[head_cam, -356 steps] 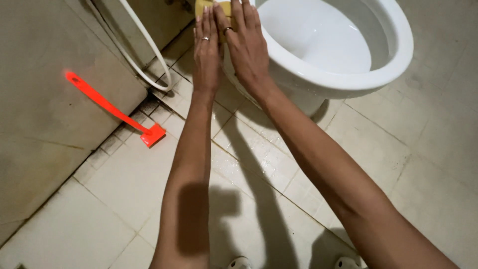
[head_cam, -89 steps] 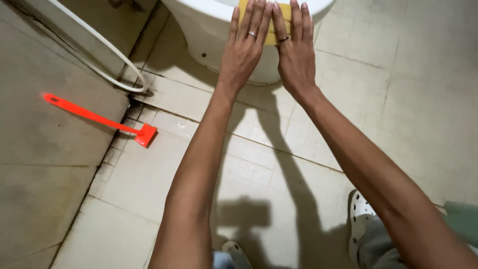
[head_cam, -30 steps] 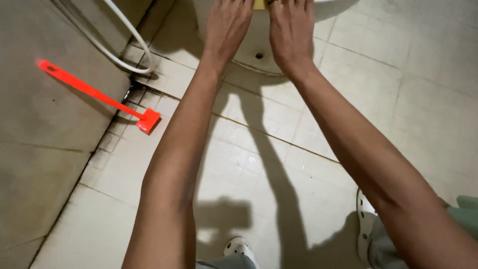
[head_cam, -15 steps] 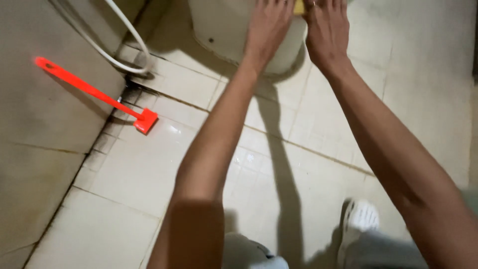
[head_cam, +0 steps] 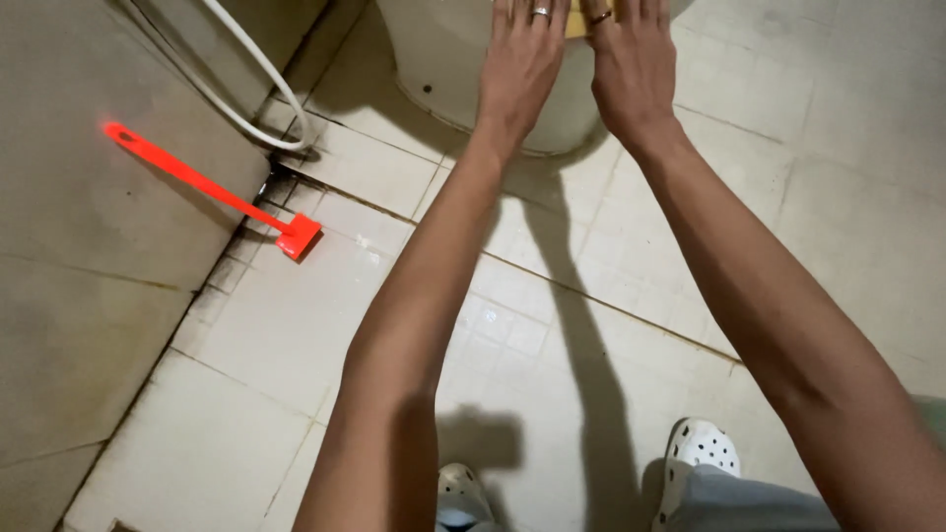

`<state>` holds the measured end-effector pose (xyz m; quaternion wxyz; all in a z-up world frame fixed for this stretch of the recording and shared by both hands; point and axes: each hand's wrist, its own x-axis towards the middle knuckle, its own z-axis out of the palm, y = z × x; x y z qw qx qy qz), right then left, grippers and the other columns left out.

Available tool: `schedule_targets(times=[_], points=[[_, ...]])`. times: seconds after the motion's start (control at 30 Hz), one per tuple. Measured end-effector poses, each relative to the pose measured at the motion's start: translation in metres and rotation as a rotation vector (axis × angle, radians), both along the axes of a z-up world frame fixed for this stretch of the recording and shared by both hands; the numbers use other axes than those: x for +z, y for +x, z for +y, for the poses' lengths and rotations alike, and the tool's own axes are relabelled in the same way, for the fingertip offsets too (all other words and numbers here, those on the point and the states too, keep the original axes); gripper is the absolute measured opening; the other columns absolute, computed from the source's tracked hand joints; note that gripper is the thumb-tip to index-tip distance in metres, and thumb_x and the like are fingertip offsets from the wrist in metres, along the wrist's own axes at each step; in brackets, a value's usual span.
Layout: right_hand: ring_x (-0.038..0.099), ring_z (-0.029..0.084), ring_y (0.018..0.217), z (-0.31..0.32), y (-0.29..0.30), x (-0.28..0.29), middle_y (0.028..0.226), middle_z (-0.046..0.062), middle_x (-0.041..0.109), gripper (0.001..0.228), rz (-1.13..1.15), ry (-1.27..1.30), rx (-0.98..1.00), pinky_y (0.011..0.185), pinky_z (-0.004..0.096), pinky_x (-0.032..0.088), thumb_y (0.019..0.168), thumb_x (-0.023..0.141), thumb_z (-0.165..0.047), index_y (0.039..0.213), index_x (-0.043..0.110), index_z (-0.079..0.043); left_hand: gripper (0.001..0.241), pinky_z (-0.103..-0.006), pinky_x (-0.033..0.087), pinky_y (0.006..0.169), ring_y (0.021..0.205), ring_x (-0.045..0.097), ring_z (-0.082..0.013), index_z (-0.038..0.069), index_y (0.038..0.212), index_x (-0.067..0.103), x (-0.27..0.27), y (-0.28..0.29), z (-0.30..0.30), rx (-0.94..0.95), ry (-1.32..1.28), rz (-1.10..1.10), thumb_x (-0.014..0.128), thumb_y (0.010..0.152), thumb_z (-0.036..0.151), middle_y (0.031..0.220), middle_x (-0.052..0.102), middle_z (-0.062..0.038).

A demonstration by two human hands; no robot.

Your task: The person cleans a white toilet using a yellow sponge. They scrub the rim, the underside of the seat, and the exterior base of the toilet bowl. The person also rinses their hands under a handheld bidet sprayer.

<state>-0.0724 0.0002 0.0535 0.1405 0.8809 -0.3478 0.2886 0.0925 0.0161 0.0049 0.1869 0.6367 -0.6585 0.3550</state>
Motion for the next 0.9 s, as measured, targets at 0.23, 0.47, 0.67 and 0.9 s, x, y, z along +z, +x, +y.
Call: schedule_targets(times=[0.23,0.47,0.67,0.9], points=[[0.04,0.043,0.143,-0.002,-0.01,0.009,0.155,0.019,0.046,0.083,-0.017,-0.035,0.084,0.123,0.052,0.033,0.084,0.056,0.021,0.159,0.043,-0.013,0.084,-0.0551,0.019,0.13,0.151,0.034,-0.0368,-0.002,0.161,0.028,0.005,-0.013,0.001,0.03,0.071,0.027,0.072,0.091,0.009,0.159,0.041,-0.022],[0.039,0.043,0.146,-0.013,-0.025,0.01,0.158,0.019,0.043,0.092,0.018,-0.073,0.089,0.124,0.052,0.031,0.079,0.057,0.022,0.162,0.041,-0.015,0.078,-0.055,0.017,0.132,0.156,0.029,-0.0349,-0.001,0.163,0.027,0.009,-0.03,-0.001,0.053,0.055,0.07,0.066,0.097,0.009,0.164,0.036,-0.019],[0.038,0.043,0.147,-0.023,-0.041,0.011,0.158,0.02,0.043,0.091,0.021,-0.03,0.11,0.126,0.052,0.03,0.083,0.059,0.02,0.163,0.04,-0.017,0.082,-0.0549,0.013,0.132,0.157,0.023,-0.0353,0.0,0.164,0.024,0.013,-0.049,-0.007,0.124,0.147,0.049,0.065,0.094,0.003,0.167,0.031,-0.019],[0.038,0.043,0.149,-0.046,-0.058,0.002,0.156,0.021,0.042,0.091,-0.029,-0.171,0.17,0.127,0.051,0.03,0.082,0.06,0.02,0.164,0.041,-0.014,0.085,-0.054,0.012,0.134,0.159,0.022,-0.0331,0.001,0.165,0.022,0.011,-0.065,-0.016,0.14,0.078,0.035,0.068,0.093,0.001,0.169,0.029,-0.017]])
